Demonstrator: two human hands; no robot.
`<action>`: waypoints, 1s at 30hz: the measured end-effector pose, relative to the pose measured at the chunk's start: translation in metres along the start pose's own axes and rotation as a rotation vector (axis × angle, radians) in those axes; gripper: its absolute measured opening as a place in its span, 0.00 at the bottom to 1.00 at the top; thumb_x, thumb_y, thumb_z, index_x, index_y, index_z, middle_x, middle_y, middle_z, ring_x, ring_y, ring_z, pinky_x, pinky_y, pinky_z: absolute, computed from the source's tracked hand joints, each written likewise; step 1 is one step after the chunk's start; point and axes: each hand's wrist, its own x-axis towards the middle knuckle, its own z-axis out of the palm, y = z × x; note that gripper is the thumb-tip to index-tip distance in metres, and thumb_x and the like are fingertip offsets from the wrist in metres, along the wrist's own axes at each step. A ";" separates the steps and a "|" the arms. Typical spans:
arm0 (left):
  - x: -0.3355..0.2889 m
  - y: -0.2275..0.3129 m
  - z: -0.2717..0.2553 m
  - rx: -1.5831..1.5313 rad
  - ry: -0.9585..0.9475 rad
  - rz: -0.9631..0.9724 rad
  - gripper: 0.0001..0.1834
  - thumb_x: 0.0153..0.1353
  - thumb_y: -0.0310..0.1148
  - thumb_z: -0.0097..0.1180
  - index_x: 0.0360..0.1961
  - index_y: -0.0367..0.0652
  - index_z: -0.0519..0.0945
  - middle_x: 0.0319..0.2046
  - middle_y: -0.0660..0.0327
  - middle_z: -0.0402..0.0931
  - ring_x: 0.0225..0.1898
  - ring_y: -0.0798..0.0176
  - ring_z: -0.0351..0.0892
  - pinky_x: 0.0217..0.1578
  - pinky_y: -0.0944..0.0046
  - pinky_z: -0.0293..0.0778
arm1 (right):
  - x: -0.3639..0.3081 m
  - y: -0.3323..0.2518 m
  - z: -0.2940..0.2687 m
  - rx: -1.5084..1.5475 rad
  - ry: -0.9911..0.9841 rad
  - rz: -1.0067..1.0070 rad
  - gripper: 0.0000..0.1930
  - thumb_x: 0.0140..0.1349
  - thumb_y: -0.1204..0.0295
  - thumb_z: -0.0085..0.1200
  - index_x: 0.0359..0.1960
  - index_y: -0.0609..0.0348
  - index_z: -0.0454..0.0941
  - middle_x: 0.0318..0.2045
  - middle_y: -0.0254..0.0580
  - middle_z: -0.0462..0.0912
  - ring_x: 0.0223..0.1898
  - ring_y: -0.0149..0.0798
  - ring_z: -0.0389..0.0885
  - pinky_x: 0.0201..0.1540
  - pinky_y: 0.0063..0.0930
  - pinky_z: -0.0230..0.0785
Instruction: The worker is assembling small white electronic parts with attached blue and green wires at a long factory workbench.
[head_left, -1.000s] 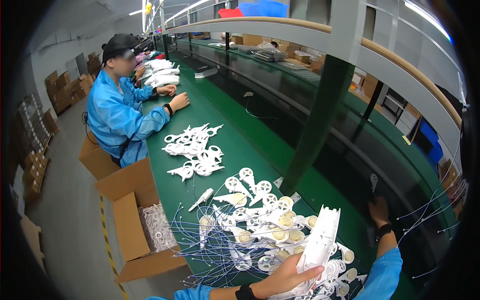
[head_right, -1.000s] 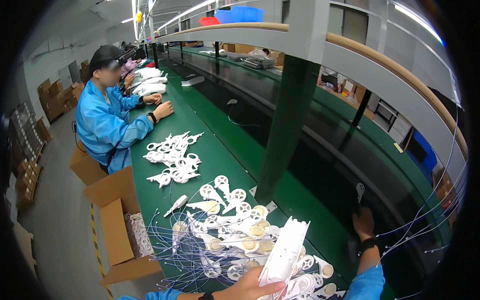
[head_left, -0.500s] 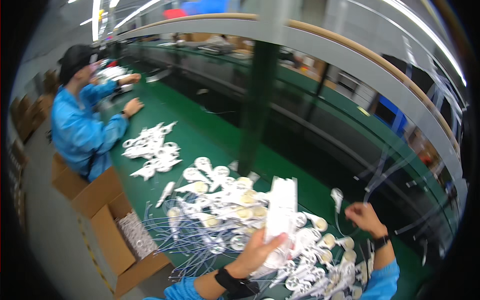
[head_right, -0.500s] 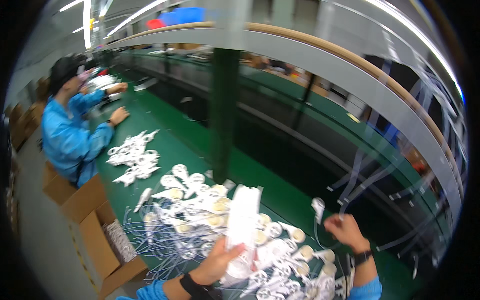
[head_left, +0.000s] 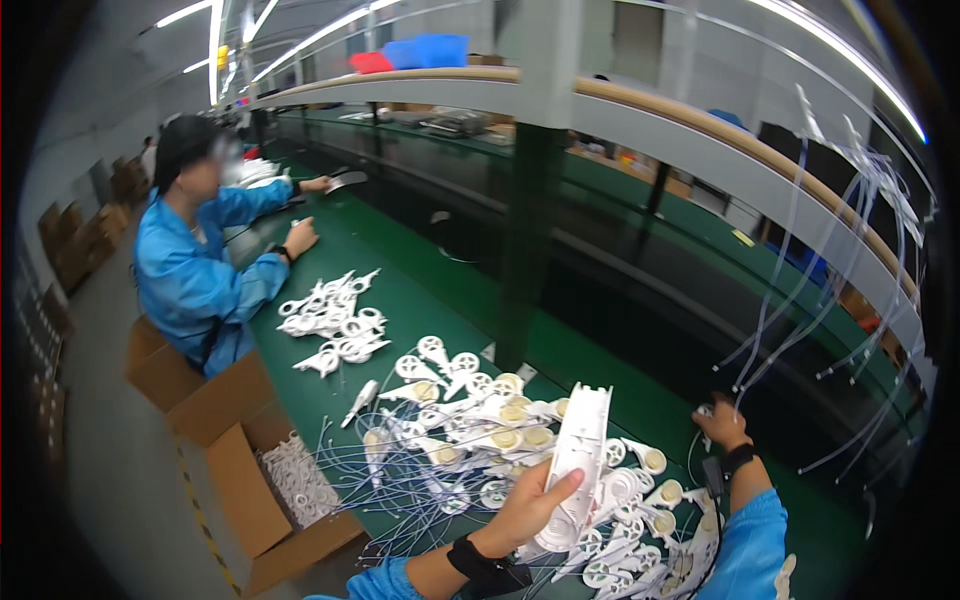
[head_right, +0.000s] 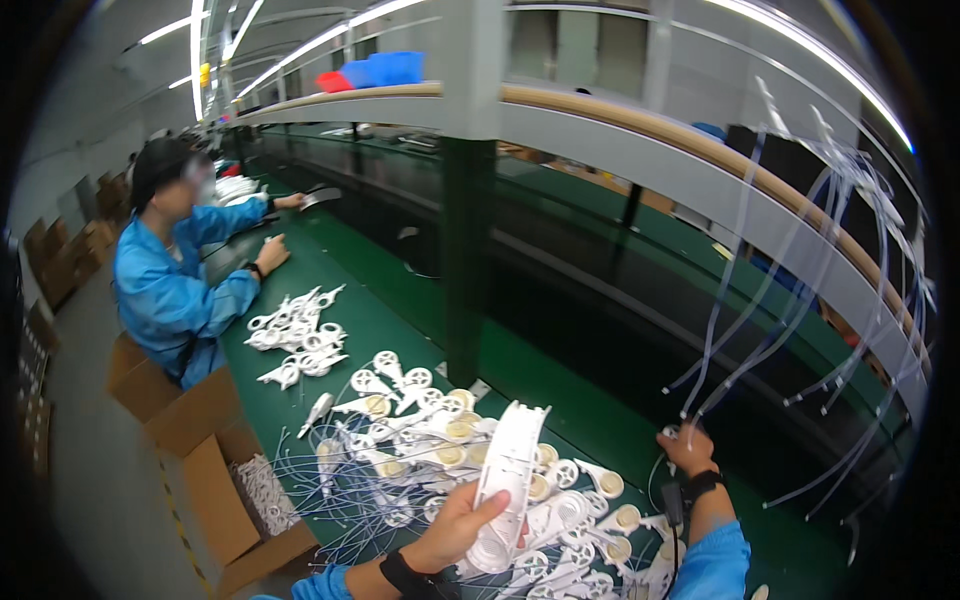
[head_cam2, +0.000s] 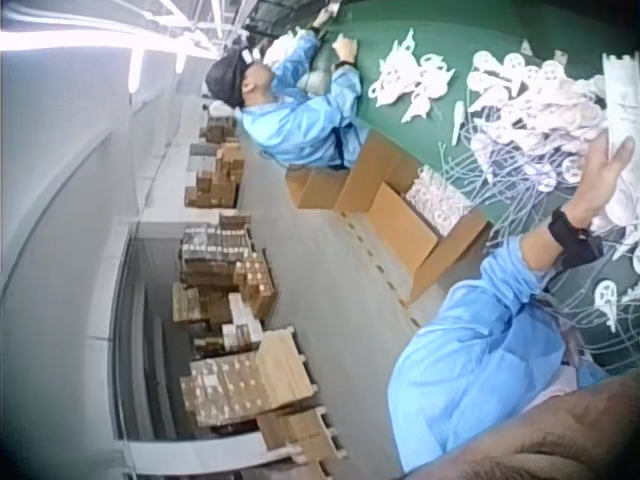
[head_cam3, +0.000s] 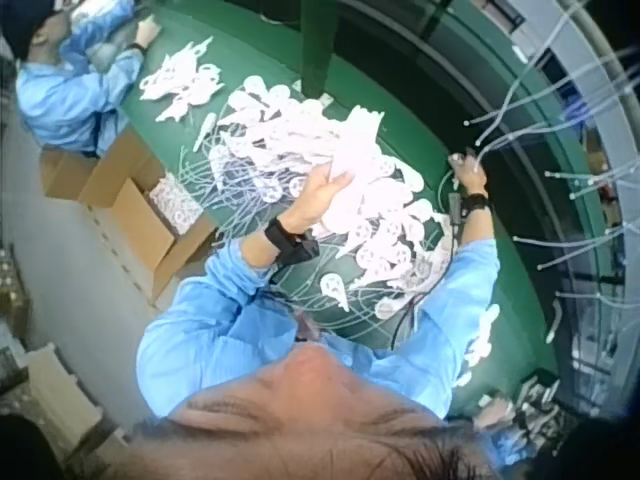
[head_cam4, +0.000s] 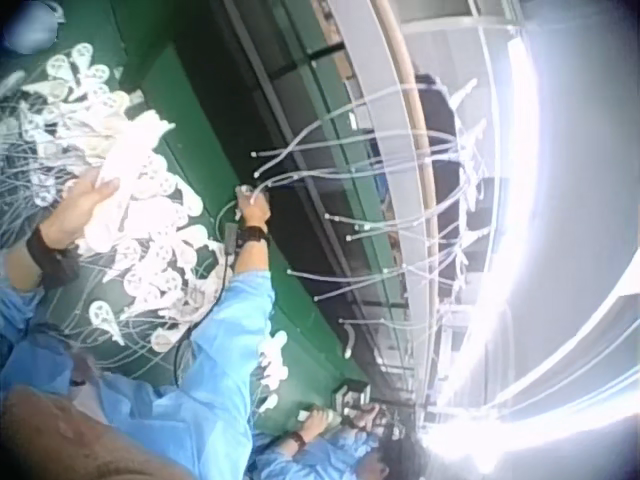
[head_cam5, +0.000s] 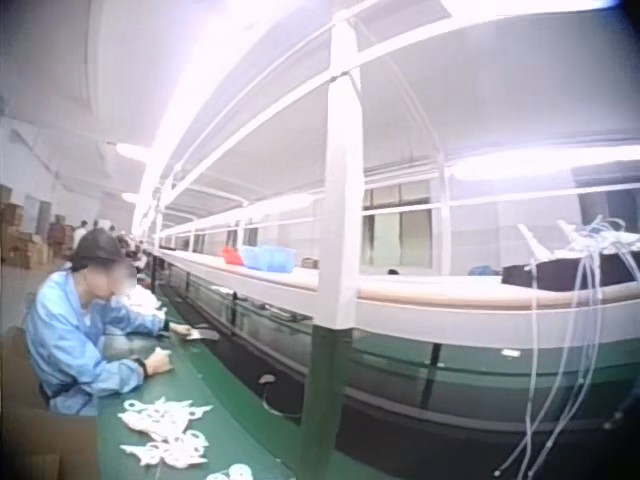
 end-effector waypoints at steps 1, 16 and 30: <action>0.000 0.001 0.001 -0.008 0.017 0.021 0.17 0.69 0.36 0.50 0.51 0.34 0.74 0.37 0.61 0.80 0.34 0.71 0.79 0.37 0.70 0.74 | -0.001 0.004 0.000 -0.014 0.024 -0.002 0.33 0.49 0.51 0.63 0.51 0.62 0.74 0.44 0.57 0.81 0.48 0.55 0.80 0.50 0.43 0.72; 0.001 0.019 0.003 0.046 0.021 0.147 0.16 0.70 0.36 0.46 0.47 0.32 0.73 0.34 0.56 0.79 0.33 0.63 0.82 0.38 0.64 0.78 | -0.150 -0.054 -0.073 0.191 0.359 -0.704 0.17 0.42 0.78 0.68 0.33 0.57 0.73 0.32 0.46 0.75 0.28 0.49 0.79 0.26 0.37 0.72; 0.009 0.028 0.040 0.166 -0.101 0.120 0.14 0.69 0.32 0.42 0.48 0.31 0.70 0.33 0.52 0.78 0.31 0.58 0.81 0.36 0.61 0.78 | -0.273 -0.078 -0.148 1.452 1.002 -0.682 0.28 0.51 0.56 0.69 0.39 0.60 0.64 0.29 0.37 0.64 0.18 0.24 0.64 0.15 0.15 0.66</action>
